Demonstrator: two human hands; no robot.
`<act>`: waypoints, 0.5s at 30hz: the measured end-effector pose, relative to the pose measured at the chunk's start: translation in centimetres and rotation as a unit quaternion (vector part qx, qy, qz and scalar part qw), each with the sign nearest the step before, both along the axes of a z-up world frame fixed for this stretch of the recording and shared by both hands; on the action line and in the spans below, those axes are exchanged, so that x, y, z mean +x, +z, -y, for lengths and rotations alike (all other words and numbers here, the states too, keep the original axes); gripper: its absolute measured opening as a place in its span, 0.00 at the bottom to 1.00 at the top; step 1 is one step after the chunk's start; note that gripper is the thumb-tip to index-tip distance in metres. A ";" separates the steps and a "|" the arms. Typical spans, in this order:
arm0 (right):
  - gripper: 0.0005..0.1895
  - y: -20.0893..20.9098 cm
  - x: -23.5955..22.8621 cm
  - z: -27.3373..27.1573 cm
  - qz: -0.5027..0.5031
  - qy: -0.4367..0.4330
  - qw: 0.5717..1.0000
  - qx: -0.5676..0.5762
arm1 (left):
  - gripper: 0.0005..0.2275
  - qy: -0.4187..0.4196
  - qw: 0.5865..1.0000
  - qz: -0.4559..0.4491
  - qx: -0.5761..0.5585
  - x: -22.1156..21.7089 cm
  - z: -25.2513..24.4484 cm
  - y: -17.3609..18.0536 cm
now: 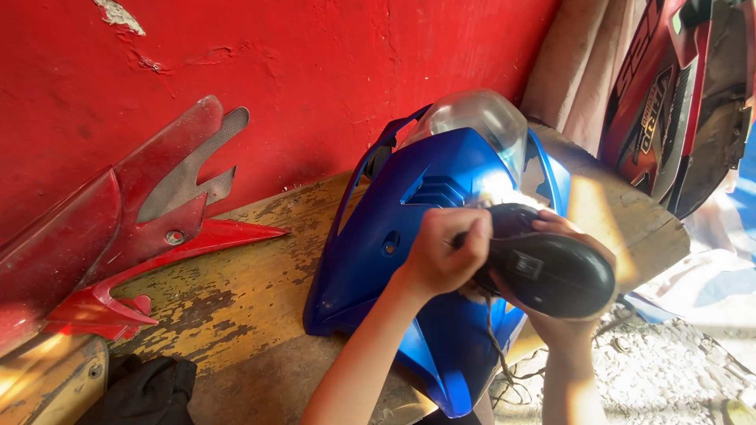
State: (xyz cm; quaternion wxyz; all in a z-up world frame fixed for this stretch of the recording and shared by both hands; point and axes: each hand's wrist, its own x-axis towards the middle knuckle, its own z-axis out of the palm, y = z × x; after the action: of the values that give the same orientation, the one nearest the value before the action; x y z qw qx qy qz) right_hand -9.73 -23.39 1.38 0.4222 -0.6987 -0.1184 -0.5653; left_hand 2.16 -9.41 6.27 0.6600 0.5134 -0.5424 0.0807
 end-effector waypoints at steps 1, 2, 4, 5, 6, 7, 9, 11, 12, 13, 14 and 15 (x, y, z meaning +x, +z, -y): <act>0.48 -0.5 -0.2 0.3 0.000 0.001 1.000 -0.001 | 0.13 0.001 1.000 0.000 -0.001 -0.4 0.2 0.3; 0.48 -0.9 -0.3 0.8 -0.004 -0.014 1.000 0.016 | 0.13 -0.001 1.000 0.007 0.026 -0.7 0.4 0.8; 0.47 -0.6 -0.1 0.9 -0.006 -0.027 0.999 0.031 | 0.12 -0.002 0.999 0.016 0.051 -0.8 0.9 1.6; 0.46 0.1 0.3 0.7 -0.017 -0.060 0.997 0.043 | 0.12 -0.012 0.999 0.027 0.045 -0.6 1.2 1.9; 0.44 0.7 0.5 0.5 -0.029 -0.094 0.993 0.057 | 0.12 -0.022 0.998 0.037 0.040 -0.4 1.6 2.2; 0.44 0.5 1.3 0.6 -0.028 -0.095 0.993 0.057 | 0.12 -0.023 0.998 0.038 0.040 0.1 1.7 2.3; 0.41 0.1 2.8 0.9 -0.013 -0.068 0.996 0.059 | 0.13 0.001 0.998 0.056 0.009 1.1 1.9 2.5; 0.42 0.7 2.9 0.2 0.004 -0.017 0.998 0.066 | 0.14 0.005 1.000 0.027 -0.001 1.8 1.6 2.4; 0.43 1.1 3.0 -0.2 0.020 0.036 0.997 0.072 | 0.15 0.011 1.000 -0.002 -0.012 2.2 1.4 2.3; 0.43 0.9 2.5 -0.2 0.019 0.035 0.997 0.073 | 0.15 0.010 1.000 -0.003 -0.012 2.1 1.4 2.1; 0.43 0.9 2.1 -0.1 0.011 0.037 0.997 0.069 | 0.16 0.012 1.000 -0.005 -0.008 2.1 1.4 1.9; 0.43 0.8 1.7 -0.2 0.002 0.038 0.997 0.066 | 0.16 0.013 1.000 -0.008 -0.004 2.1 1.3 1.7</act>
State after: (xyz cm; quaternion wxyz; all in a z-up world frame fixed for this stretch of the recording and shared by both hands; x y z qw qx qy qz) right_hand -8.04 -23.22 2.22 0.4886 -0.6629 -0.1079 -0.5570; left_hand 4.25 -10.68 8.02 0.6651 0.5185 -0.5302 0.0874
